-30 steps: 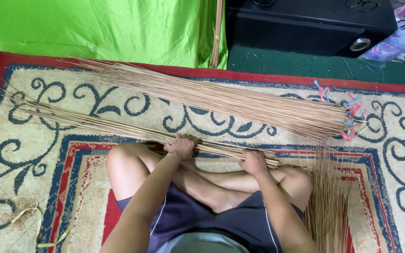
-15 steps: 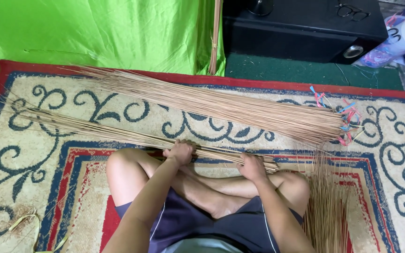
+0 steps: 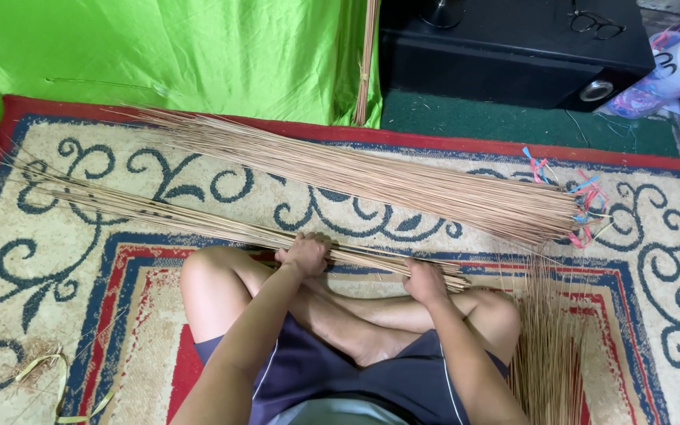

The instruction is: Gathering and aligning thin wooden sticks into a bundle and tying them together to create a broom.

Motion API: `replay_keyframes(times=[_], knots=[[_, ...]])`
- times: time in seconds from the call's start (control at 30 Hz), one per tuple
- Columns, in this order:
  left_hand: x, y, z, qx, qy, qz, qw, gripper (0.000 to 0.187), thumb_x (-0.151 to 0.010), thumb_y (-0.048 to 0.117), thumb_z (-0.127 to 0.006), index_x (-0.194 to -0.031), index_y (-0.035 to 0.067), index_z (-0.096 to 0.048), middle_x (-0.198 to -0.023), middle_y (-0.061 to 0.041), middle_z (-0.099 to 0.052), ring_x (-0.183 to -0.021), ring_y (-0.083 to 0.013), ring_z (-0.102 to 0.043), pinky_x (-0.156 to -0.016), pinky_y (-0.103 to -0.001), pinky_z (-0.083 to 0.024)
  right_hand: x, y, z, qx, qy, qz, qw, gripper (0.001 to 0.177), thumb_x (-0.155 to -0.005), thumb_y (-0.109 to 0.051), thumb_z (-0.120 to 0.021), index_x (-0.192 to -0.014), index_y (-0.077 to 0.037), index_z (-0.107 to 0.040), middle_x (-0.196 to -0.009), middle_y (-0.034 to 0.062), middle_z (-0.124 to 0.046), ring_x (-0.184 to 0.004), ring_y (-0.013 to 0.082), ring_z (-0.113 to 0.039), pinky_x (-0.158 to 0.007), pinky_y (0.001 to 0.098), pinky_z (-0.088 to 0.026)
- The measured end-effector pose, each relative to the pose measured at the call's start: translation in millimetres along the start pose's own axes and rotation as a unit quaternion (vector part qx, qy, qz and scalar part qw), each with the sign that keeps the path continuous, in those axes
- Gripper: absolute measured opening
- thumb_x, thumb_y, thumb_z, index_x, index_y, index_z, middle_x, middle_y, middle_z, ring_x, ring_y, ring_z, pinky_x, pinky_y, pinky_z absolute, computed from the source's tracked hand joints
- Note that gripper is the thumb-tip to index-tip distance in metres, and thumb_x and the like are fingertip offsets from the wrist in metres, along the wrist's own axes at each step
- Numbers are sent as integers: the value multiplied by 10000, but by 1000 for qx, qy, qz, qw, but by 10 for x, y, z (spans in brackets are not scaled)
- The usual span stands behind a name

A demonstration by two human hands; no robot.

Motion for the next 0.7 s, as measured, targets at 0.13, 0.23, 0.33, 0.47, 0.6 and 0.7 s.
replay_keyframes(times=[0.13,0.23,0.33,0.47,0.6,0.7], knots=[[-133,-34,-270,13,6,1,1000,396,-860,376,-555,-1220,253,-664,-1241,-70,-653,-1219,-278,-572,-1024,-456,-424,32,-43,46,-13,-15,-9,1000,309,-884,-275,-613,-1158,-161,-697,-1061,200,-773,-1109,416,-710,-1015,546,-531],[-30,-28,-169,7,6,1,1000,383,-848,363,-564,-1204,251,-651,-1232,-83,-638,-1220,-294,-568,-1024,-471,-420,-1,-14,5,-1,-19,-16,1000,297,-888,-285,-602,-1145,-186,-714,-1054,173,-782,-1103,394,-718,-1003,540,-546],[-134,-19,-267,11,5,1,1000,381,-857,346,-546,-1208,242,-650,-1247,-81,-632,-1236,-287,-568,-1032,-462,-420,-42,4,-38,-1,-27,-26,999,286,-894,-265,-585,-1133,-208,-731,-1053,158,-785,-1099,377,-724,-1002,525,-558],[-169,2,-199,26,9,-5,1000,384,-870,318,-547,-1225,215,-648,-1242,-101,-638,-1233,-306,-573,-1024,-471,-425,-9,-46,26,-2,-38,-38,999,327,-894,-267,-604,-1185,-189,-730,-1092,176,-779,-1113,393,-719,-1013,540,-553],[-188,-72,-331,17,5,-1,1000,371,-869,338,-545,-1204,233,-667,-1232,-91,-648,-1225,-297,-576,-1017,-461,-429,-89,-4,-25,-4,-36,-43,998,341,-889,-273,-618,-1195,-185,-738,-1102,173,-779,-1116,396,-719,-1013,552,-553],[17,-15,-53,18,11,2,1000,380,-864,332,-544,-1212,236,-661,-1222,-89,-655,-1224,-297,-574,-1020,-463,-431,-156,108,-186,2,-31,-40,999,357,-879,-246,-615,-1209,-197,-742,-1093,160,-784,-1105,379,-729,-1005,534,-565]])
Point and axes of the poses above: each hand's wrist, its own x-axis away from the middle knuckle, its own z-axis out of the back of the hand, y = z × x, the point moved 8 cm from there along -x, towards the middle knuckle
